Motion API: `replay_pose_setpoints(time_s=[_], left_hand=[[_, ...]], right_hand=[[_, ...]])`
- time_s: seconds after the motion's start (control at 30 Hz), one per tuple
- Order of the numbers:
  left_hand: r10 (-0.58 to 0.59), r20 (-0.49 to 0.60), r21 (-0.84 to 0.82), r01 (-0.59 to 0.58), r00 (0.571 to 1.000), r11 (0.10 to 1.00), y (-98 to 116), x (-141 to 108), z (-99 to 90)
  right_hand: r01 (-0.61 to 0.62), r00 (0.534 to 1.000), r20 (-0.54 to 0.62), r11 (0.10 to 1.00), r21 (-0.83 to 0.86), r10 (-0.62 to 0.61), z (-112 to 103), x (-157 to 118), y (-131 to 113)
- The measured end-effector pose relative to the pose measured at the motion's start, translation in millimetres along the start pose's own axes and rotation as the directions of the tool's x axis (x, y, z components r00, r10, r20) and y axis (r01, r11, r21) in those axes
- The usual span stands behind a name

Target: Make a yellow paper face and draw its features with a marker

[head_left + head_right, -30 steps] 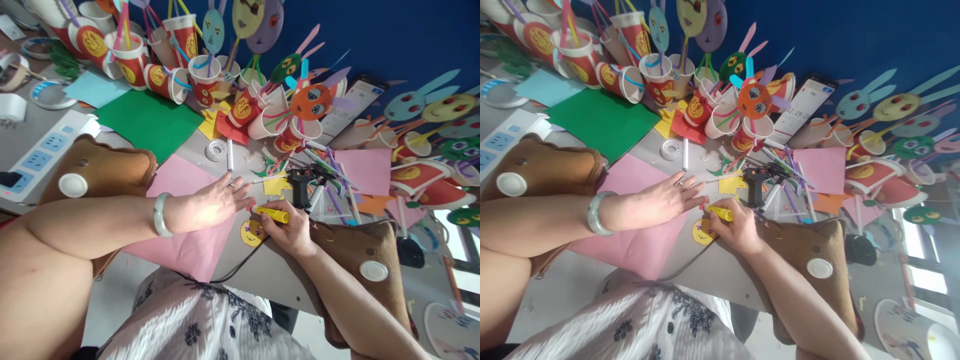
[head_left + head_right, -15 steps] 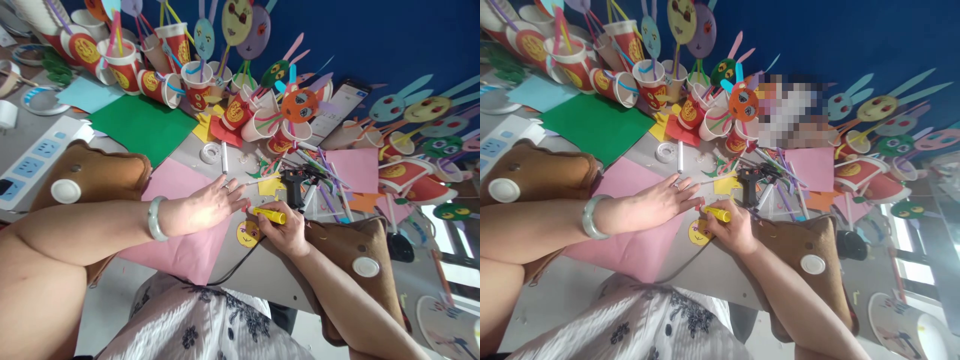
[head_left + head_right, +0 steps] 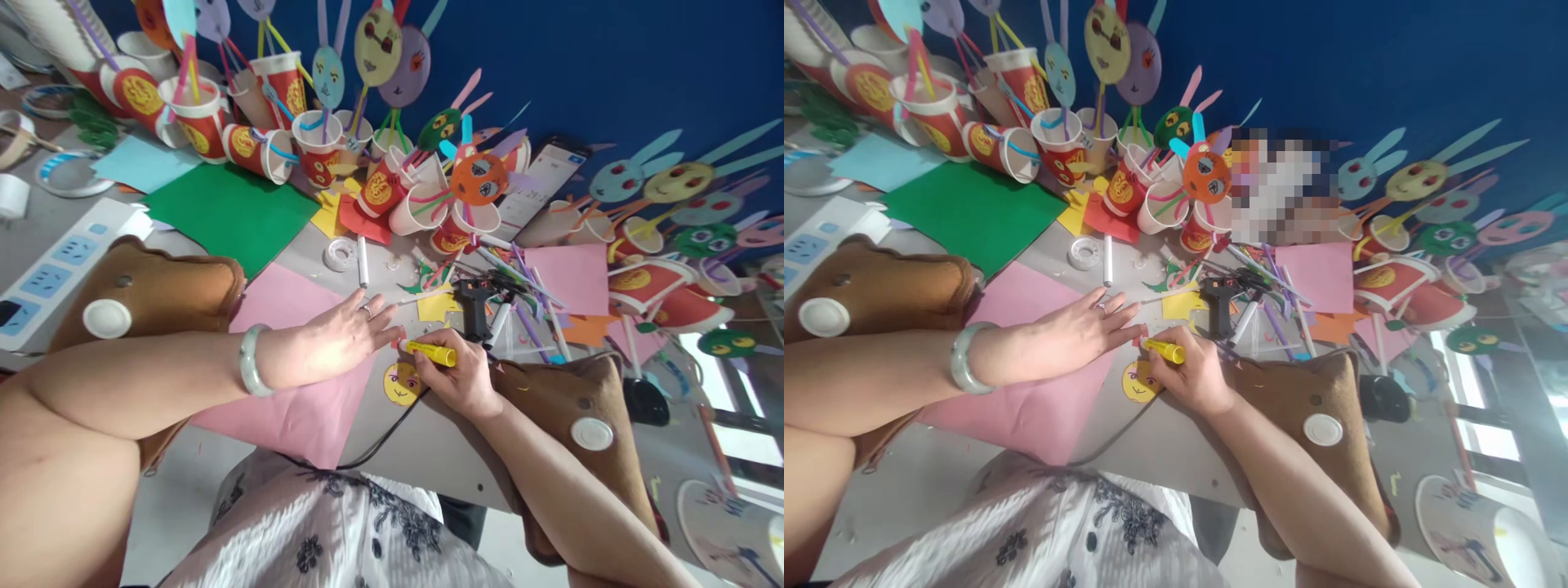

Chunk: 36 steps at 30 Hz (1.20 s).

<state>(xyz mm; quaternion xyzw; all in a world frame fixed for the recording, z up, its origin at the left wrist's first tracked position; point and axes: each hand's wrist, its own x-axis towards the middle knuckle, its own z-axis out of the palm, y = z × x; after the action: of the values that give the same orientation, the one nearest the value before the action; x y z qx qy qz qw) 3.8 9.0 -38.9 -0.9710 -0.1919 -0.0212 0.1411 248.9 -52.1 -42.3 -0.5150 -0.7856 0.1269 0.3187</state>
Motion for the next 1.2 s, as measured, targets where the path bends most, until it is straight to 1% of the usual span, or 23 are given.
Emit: replay_pose_setpoints(time_s=[0.07,0.2,0.37,0.53,0.6,0.7,0.87,1.03,1.2], left_hand=[[-0.01,0.0,-0.006,0.01,1.0,1.0,0.2,0.4,-0.7],[0.01,-0.002,-0.009,-0.01,1.0,1.0,0.0,0.0,-0.8],[0.004,-0.014,0.0,-0.004,1.0,1.0,1.1,-1.3,5.4],[-0.003,-0.02,-0.002,0.003,1.0,1.0,3.2,-1.1,9.7],[-0.02,-0.019,-0.004,0.02,1.0,1.0,3.7,-0.6,9.8],[-0.015,-0.026,-0.013,0.014,1.0,1.0,3.4,0.1,10.2],[0.001,-0.014,-0.01,-0.001,1.0,1.0,2.4,0.1,11.9],[-0.001,-0.008,-0.031,0.001,1.0,1.0,2.0,-1.1,12.1],[-0.011,-0.018,-0.054,0.01,1.0,0.998,1.3,-0.2,10.6]], right_hand=[[0.006,1.0,-0.008,1.0,-0.004,-0.006,0.1,-0.1,0.2],[0.008,0.996,-0.09,1.0,-0.021,-0.01,0.7,-0.1,-0.4],[0.032,0.999,-0.042,0.999,-0.009,-0.032,0.4,1.2,-1.3],[0.038,0.993,-0.114,0.999,-0.022,-0.04,0.5,1.0,-1.6],[0.024,0.995,-0.093,1.0,-0.013,-0.025,0.5,1.0,-1.9],[0.006,0.999,-0.045,1.0,-0.017,-0.006,0.4,1.0,-2.4],[-0.001,0.996,-0.09,1.0,-0.026,-0.001,0.8,0.0,-2.7],[-0.008,1.0,-0.021,1.0,0.014,0.008,0.6,0.2,-2.4],[-0.018,0.998,-0.053,1.0,0.015,0.018,0.5,-0.8,-1.6]])
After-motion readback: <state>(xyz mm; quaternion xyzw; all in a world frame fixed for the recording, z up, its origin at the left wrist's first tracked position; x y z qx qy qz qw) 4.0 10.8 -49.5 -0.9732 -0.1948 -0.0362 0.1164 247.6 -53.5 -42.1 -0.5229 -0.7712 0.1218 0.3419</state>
